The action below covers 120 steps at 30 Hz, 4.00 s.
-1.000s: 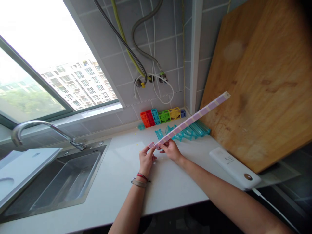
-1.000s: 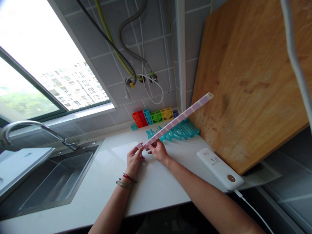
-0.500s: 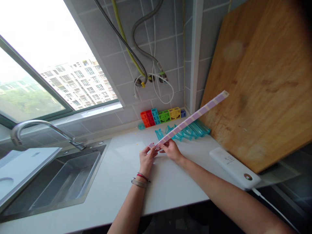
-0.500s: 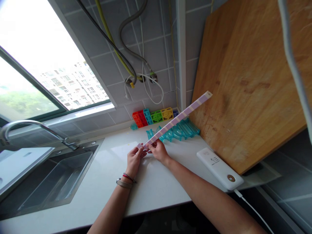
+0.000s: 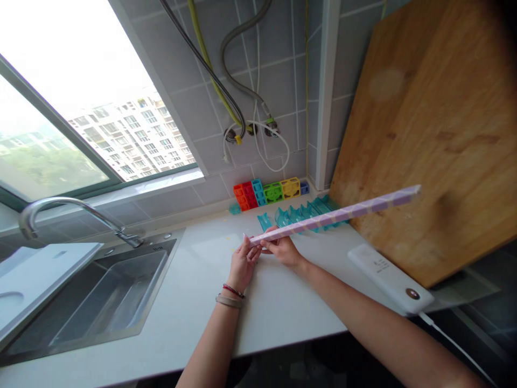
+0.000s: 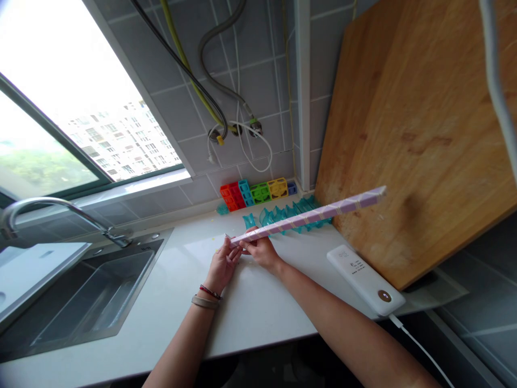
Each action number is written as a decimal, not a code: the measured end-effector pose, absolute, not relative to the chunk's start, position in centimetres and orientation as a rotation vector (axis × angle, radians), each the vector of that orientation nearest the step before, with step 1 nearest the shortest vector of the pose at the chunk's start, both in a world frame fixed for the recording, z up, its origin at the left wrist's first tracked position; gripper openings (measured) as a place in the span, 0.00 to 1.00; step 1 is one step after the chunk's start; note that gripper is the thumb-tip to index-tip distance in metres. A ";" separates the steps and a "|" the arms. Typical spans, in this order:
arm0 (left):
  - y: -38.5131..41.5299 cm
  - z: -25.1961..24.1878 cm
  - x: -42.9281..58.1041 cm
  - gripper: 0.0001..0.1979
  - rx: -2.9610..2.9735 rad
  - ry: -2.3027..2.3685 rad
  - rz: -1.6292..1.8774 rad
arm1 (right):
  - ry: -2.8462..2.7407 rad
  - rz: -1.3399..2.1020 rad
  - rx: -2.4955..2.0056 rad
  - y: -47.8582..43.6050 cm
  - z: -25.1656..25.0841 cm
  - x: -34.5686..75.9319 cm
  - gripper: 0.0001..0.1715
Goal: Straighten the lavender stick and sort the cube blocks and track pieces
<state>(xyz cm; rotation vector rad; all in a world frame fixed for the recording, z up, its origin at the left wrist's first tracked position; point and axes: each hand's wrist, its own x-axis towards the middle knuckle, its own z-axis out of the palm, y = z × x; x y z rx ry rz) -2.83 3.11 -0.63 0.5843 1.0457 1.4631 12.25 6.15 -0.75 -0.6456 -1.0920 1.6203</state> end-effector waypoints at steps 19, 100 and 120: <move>3.0 -0.7 -2.6 0.26 0.775 1.093 1.535 | -1.226 1.540 -0.720 5.6 -0.8 12.7 0.21; 3.0 -1.0 -3.2 0.18 0.697 1.132 1.403 | -1.425 1.365 -0.796 6.3 -1.8 13.2 0.22; 2.7 0.1 -3.5 0.18 0.586 0.802 1.354 | -1.096 1.665 -0.610 5.7 0.0 13.0 0.23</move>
